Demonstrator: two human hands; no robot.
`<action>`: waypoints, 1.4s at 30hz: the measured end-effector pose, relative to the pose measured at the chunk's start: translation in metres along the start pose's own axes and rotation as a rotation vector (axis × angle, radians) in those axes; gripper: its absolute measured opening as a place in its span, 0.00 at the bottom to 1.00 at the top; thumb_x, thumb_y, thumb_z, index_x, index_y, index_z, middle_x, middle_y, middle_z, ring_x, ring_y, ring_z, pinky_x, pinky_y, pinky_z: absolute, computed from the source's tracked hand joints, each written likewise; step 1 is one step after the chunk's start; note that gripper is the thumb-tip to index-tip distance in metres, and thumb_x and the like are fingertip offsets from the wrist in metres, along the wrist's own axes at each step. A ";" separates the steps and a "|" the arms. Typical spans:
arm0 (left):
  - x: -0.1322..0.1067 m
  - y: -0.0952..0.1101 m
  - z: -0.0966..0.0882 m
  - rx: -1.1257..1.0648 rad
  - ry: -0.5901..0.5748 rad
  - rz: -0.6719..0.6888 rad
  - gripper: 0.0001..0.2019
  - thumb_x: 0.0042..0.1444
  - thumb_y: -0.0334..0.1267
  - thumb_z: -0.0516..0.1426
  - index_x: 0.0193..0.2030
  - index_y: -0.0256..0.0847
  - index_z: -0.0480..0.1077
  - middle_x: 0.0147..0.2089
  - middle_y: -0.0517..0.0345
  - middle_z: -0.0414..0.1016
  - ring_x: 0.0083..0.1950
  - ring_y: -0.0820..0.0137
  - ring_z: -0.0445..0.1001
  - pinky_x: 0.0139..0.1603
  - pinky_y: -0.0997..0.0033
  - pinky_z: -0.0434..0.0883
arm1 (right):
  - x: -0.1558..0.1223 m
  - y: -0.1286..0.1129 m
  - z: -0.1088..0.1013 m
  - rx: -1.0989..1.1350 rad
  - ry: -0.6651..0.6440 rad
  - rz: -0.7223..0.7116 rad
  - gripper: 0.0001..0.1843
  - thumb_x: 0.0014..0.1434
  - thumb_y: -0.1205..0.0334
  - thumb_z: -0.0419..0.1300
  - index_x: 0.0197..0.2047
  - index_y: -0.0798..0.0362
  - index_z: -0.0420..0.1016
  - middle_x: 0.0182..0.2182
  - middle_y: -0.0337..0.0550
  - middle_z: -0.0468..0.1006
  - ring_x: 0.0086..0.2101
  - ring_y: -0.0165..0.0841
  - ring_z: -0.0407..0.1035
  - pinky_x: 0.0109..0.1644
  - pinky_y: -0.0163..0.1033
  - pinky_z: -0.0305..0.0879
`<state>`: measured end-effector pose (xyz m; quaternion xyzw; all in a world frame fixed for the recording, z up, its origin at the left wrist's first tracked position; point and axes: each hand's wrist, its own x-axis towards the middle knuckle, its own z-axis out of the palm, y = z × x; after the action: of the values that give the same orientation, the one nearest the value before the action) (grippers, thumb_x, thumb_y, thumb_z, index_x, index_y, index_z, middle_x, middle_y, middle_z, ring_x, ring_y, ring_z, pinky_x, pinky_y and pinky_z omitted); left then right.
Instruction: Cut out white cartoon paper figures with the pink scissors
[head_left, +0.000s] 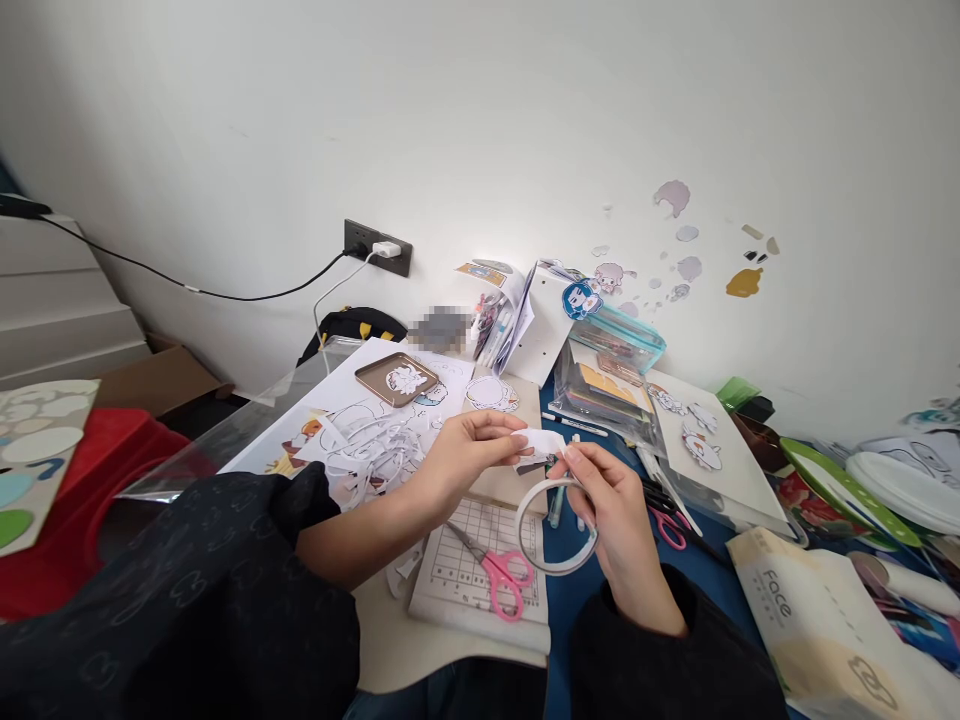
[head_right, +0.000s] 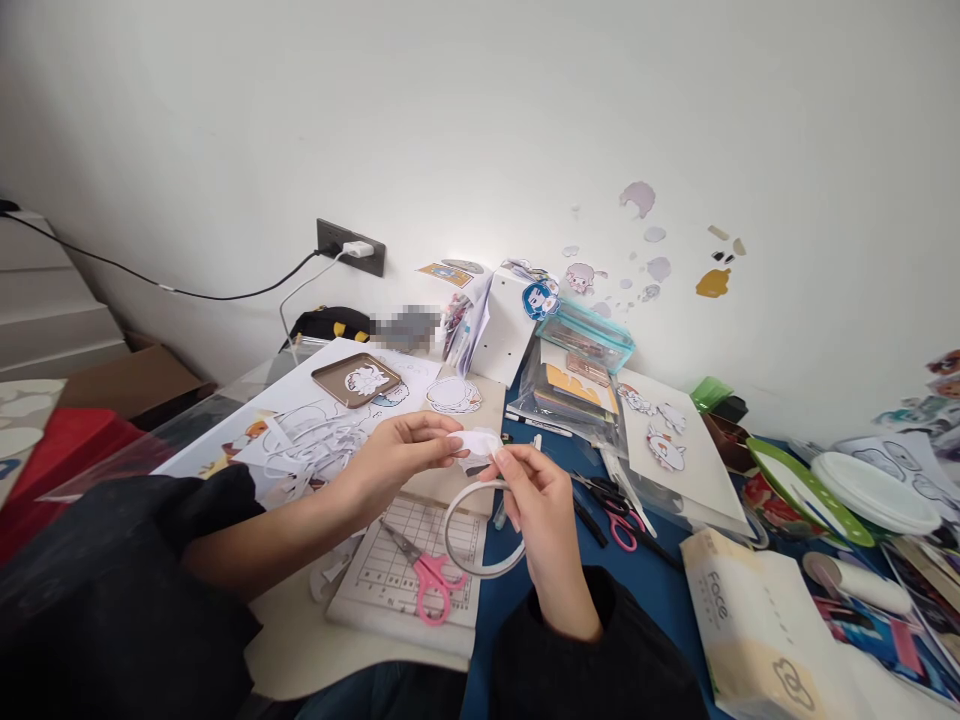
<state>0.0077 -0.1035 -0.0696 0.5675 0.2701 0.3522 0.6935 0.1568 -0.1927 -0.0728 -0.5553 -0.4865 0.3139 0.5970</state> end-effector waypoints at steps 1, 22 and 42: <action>0.000 0.000 0.000 -0.008 -0.001 -0.001 0.06 0.59 0.33 0.57 0.42 0.34 0.70 0.39 0.56 0.75 0.39 0.68 0.75 0.41 0.62 0.73 | 0.000 0.000 0.000 0.003 -0.003 0.000 0.11 0.64 0.59 0.55 0.35 0.58 0.70 0.24 0.32 0.71 0.12 0.17 0.52 0.11 0.25 0.49; -0.007 0.008 0.005 0.193 -0.104 0.096 0.05 0.59 0.32 0.57 0.37 0.33 0.73 0.37 0.56 0.76 0.39 0.68 0.75 0.44 0.60 0.72 | -0.003 -0.006 0.006 -0.226 -0.066 -0.069 0.11 0.64 0.58 0.56 0.35 0.57 0.73 0.26 0.35 0.74 0.22 0.26 0.68 0.25 0.33 0.67; -0.011 0.010 0.008 0.314 -0.062 0.244 0.07 0.53 0.32 0.58 0.35 0.34 0.77 0.37 0.49 0.80 0.39 0.64 0.76 0.39 0.69 0.73 | -0.004 -0.007 0.004 -0.329 -0.067 -0.092 0.10 0.63 0.59 0.57 0.35 0.57 0.74 0.25 0.34 0.75 0.21 0.26 0.68 0.24 0.33 0.66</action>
<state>0.0049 -0.1161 -0.0590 0.7078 0.2294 0.3695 0.5567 0.1511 -0.1964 -0.0675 -0.6116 -0.5760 0.2208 0.4954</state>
